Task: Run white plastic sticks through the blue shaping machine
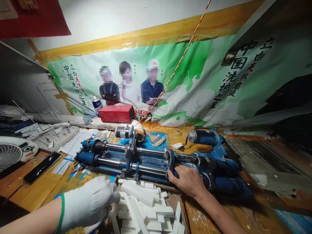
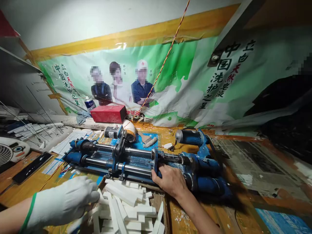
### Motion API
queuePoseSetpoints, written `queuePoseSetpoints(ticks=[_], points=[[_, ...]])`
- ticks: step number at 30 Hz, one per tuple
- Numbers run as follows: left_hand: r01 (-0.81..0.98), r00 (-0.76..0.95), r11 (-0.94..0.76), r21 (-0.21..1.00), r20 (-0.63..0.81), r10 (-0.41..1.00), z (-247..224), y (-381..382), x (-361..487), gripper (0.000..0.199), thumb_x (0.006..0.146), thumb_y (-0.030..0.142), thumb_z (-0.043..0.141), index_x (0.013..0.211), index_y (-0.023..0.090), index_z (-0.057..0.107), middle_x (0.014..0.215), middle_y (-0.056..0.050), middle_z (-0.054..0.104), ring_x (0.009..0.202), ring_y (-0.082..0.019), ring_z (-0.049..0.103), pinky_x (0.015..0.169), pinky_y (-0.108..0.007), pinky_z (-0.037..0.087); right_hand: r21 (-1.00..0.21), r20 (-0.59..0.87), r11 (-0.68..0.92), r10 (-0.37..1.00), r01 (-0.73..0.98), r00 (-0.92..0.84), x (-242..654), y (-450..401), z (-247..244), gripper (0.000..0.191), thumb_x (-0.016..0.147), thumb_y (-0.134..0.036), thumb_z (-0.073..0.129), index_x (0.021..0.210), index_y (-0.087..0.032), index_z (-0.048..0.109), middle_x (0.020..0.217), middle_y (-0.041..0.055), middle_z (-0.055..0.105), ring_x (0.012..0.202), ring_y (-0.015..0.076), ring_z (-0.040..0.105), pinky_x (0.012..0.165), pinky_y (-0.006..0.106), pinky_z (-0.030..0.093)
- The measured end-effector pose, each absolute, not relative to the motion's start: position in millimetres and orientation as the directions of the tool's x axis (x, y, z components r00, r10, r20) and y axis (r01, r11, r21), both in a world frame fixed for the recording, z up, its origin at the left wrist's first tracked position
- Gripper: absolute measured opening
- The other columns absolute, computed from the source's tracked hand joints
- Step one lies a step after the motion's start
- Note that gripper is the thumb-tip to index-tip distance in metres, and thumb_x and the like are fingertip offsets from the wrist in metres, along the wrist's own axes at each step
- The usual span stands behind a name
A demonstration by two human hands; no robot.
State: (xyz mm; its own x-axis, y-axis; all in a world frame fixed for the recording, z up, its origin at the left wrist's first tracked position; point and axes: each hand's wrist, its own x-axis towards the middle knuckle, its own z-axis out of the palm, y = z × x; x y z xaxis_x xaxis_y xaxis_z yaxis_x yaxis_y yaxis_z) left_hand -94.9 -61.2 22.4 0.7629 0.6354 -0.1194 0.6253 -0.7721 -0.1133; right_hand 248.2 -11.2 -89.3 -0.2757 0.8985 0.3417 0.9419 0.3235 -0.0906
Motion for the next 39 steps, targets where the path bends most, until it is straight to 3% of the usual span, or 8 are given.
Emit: queuePoseSetpoints(ticks=[4,8,12,15,19,25,31,39], points=[[0.536,0.836,-0.841,-0.078,-0.093,0.541,-7,-75,-82,0.013,0.081,0.021,0.048,0.093,0.026,0.052,0.081,0.002,0.056,0.067,-0.015,0.049,0.057,-0.027,0.034,-0.090,0.354,0.300,0.901,0.950,-0.251,238,-12,-88,0.039,0.088,-0.046,0.037,0.070,-0.020,0.060,0.069,0.0021,0.064,0.062,0.0143,0.058,0.055,0.027,0.027],[0.420,0.907,-0.901,-0.111,0.053,0.417,-45,-78,-62,0.048,0.076,0.048,0.057,0.117,0.027,0.044,0.095,-0.002,0.057,0.074,-0.017,0.050,0.066,-0.032,0.040,-0.101,0.346,0.287,0.908,0.953,-0.237,237,-16,-85,0.039,0.089,-0.046,0.037,0.072,-0.019,0.061,0.071,0.0022,0.065,0.064,0.0136,0.059,0.055,0.027,0.027],[0.343,0.915,-0.908,-0.239,0.305,0.265,-86,-84,-42,0.024,0.081,0.042,0.055,0.103,0.031,0.053,0.112,0.001,0.058,0.098,-0.019,0.052,0.089,-0.040,0.040,-0.128,0.349,0.284,0.910,0.950,-0.225,236,-19,-83,0.039,0.089,-0.045,0.037,0.074,-0.019,0.062,0.074,0.0027,0.066,0.067,0.0138,0.059,0.057,0.026,0.027],[0.398,0.861,-0.870,-0.290,0.444,0.247,-104,-85,-29,0.021,0.085,0.039,0.049,0.101,0.027,0.056,0.103,0.002,0.064,0.098,-0.015,0.055,0.095,-0.038,0.040,-0.145,0.374,0.282,0.903,0.948,-0.211,235,-20,-82,0.036,0.089,-0.043,0.039,0.074,-0.019,0.062,0.074,0.0026,0.066,0.067,0.0138,0.060,0.057,0.026,0.028],[0.424,0.801,-0.863,-0.275,0.559,0.215,-75,-69,-19,0.023,0.089,0.029,0.044,0.110,0.023,0.052,0.099,0.000,0.066,0.100,-0.012,0.056,0.098,-0.031,0.041,-0.156,0.413,0.306,0.884,0.939,-0.220,235,-21,-80,0.032,0.088,-0.040,0.040,0.077,-0.020,0.062,0.074,0.0017,0.065,0.066,0.0135,0.060,0.058,0.026,0.028],[0.493,0.757,-0.825,-0.277,0.604,0.249,-2,-3,-2,0.022,0.086,0.011,0.039,0.105,0.017,0.047,0.103,-0.006,0.062,0.097,-0.014,0.057,0.096,-0.037,0.042,-0.153,0.387,0.280,0.899,0.948,-0.204,234,-22,-78,0.030,0.088,-0.040,0.040,0.080,-0.020,0.061,0.074,0.0015,0.065,0.069,0.0151,0.060,0.059,0.026,0.029],[0.586,0.781,-0.701,-0.407,0.514,0.354,-18,45,10,0.020,0.086,0.012,0.038,0.104,0.017,0.046,0.070,-0.001,0.055,0.064,-0.014,0.053,0.072,-0.034,0.046,-0.206,0.398,0.289,0.898,0.935,-0.190,235,-23,-78,0.022,0.085,-0.036,0.044,0.082,-0.021,0.060,0.075,0.0006,0.064,0.071,0.0147,0.061,0.062,0.026,0.032],[0.571,0.818,-0.693,-0.440,0.376,0.435,-32,53,10,0.033,0.084,0.013,0.040,0.116,0.020,0.045,0.076,-0.002,0.056,0.070,-0.016,0.055,0.085,-0.044,0.042,-0.213,0.420,0.274,0.892,0.938,-0.165,212,-22,-74,0.018,0.084,-0.035,0.047,0.088,-0.024,0.061,0.077,-0.0011,0.064,0.070,0.0157,0.060,0.062,0.027,0.033]])
